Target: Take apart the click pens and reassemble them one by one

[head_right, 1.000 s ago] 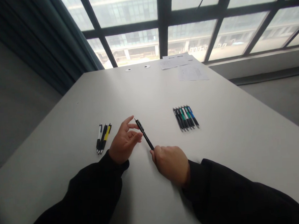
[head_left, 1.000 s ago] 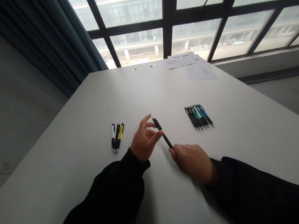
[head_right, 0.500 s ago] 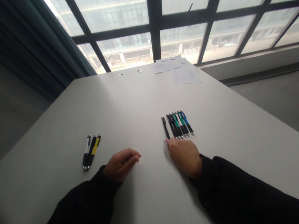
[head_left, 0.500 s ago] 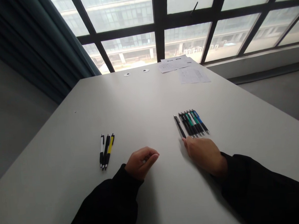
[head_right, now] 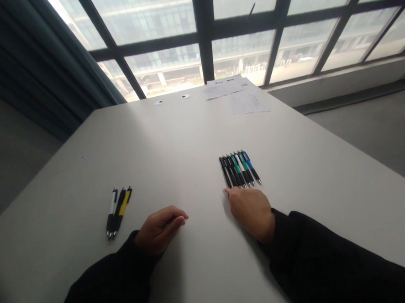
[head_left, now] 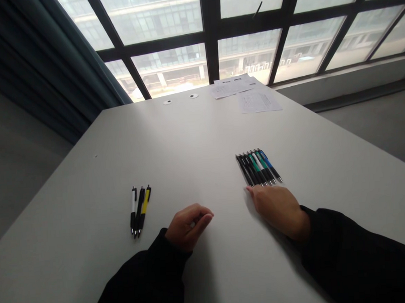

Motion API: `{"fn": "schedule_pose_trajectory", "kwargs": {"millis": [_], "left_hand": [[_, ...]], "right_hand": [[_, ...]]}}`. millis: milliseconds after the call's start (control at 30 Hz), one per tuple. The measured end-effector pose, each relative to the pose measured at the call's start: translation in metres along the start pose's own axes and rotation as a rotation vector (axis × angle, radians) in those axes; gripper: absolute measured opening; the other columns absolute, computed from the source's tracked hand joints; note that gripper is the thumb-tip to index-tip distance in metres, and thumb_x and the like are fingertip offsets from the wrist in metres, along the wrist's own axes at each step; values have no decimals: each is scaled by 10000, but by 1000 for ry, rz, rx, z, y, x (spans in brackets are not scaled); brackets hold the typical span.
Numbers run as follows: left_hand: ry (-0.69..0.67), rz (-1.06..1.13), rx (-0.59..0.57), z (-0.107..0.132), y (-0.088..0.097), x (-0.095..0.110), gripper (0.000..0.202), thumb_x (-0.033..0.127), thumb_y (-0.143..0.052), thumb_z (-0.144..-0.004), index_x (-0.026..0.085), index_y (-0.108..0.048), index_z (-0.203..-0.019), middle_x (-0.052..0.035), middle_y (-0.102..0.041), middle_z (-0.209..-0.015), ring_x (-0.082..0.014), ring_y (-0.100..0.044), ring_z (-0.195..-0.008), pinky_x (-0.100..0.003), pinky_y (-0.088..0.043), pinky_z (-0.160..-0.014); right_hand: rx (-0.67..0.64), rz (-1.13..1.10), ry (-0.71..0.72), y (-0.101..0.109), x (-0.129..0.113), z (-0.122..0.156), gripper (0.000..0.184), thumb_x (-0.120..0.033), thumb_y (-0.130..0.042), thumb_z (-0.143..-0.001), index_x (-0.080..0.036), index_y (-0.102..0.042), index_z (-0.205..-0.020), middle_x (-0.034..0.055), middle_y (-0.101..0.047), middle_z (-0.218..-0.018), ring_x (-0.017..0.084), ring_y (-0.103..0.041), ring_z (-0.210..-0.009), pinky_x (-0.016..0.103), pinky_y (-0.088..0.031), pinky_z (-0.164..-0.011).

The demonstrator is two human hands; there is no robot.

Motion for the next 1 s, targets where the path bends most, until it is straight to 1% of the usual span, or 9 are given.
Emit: {"fn": "schedule_pose_trajectory", "kwargs": {"millis": [133, 233, 467, 700, 1000], "left_hand": [[0, -2, -4, 0, 0, 2, 325, 390, -500, -940, 145, -681, -826, -70, -697, -757, -156, -628, -676, -260, -493, -639], [-4, -13, -12, -1, 0, 3, 338, 397, -490, -944, 147, -681, -821, -72, -700, -759, -156, -628, -678, -263, -495, -643], [-1, -12, 13, 0, 0, 0, 365, 430, -481, -948, 156, -680, -811, -66, -694, -753, -156, -629, -681, -261, -494, -648], [-1, -10, 0, -1, 0, 3, 342, 406, -490, -948, 151, -679, -821, -67, -693, -753, -153, -626, -675, -256, -494, -645], [-2, -5, -1, 0, 0, 1, 338, 400, -496, -944, 144, -681, -823, -71, -692, -759, -158, -627, -684, -264, -495, -655]], "right_hand": [[4, 5, 1, 2, -1, 0, 482, -292, -314, -1035, -121, -707, -815, 146, -747, -704, 258, -736, -643, 277, -438, -516], [-7, -2, 5, 2, -1, 0, 478, -284, -312, -1035, -124, -709, -823, 145, -748, -704, 260, -738, -643, 280, -441, -512], [-36, -22, 0, -1, 0, 0, 471, -271, -311, -1032, -112, -714, -848, 159, -751, -735, 273, -745, -674, 289, -438, -514], [-32, -19, -11, 1, -1, 0, 476, -281, -307, -1034, -135, -714, -834, 137, -754, -726, 286, -742, -674, 306, -460, -522], [-31, -24, -14, -1, 0, 1, 471, -290, -325, -1031, -118, -719, -838, 148, -753, -735, 279, -744, -680, 298, -455, -529]]}}
Point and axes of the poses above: each hand's wrist, its own z-axis away from the middle knuckle, its own y-axis out of the back of the hand, x = y × z, the point moved 8 cm from there along -z, towards the middle knuckle
